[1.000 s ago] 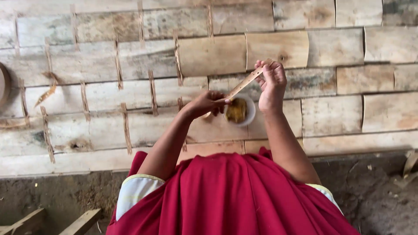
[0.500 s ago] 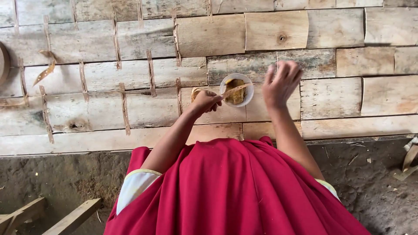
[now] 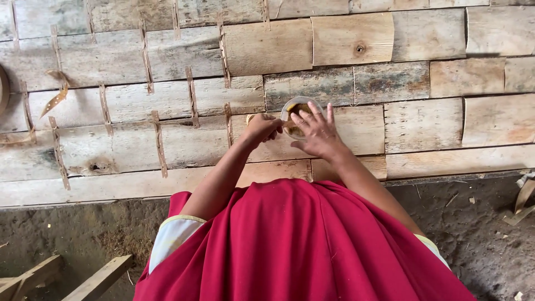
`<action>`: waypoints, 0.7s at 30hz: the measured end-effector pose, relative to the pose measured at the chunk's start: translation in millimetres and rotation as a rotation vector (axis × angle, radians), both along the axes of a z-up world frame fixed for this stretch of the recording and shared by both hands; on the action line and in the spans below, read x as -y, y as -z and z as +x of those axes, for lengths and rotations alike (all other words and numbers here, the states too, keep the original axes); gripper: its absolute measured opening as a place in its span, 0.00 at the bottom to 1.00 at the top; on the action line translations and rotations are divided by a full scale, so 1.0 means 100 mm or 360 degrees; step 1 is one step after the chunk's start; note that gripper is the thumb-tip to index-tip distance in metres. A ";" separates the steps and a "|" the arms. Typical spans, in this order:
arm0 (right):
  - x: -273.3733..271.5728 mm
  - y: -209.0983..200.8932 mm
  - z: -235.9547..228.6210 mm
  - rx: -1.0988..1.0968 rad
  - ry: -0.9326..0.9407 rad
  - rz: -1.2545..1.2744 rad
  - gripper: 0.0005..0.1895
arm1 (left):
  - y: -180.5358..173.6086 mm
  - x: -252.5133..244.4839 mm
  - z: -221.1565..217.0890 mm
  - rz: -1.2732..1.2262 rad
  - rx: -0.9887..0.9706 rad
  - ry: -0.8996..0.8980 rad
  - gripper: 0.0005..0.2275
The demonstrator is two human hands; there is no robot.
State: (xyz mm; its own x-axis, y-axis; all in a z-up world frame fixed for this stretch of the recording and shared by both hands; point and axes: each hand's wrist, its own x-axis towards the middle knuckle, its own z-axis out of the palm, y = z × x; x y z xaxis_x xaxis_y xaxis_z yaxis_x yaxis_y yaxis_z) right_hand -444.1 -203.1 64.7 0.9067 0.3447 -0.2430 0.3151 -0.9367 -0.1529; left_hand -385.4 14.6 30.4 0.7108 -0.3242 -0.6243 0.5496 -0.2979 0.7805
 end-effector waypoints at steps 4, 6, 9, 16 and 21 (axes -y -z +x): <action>0.08 -0.57 0.21 -0.0293 0.0181 0.0151 0.29 | -0.64 -0.15 0.04 -0.0148 -0.0009 0.0142 0.08; 0.22 -0.63 0.29 -0.0430 0.0407 0.0583 0.19 | -0.94 -0.22 0.05 -0.0158 0.0001 0.0351 0.08; 0.38 -1.12 0.29 -0.0595 0.0596 0.1139 0.11 | -0.80 -0.27 0.07 -0.0122 -0.0015 0.0461 0.08; 0.92 0.38 0.62 0.0757 0.0696 -0.0052 0.20 | -0.30 -0.10 -0.02 -0.0053 -0.0129 0.0293 0.08; -0.19 0.47 -0.04 0.1092 0.0150 0.0986 0.15 | -0.07 0.09 0.01 0.0023 -0.0169 0.0027 0.07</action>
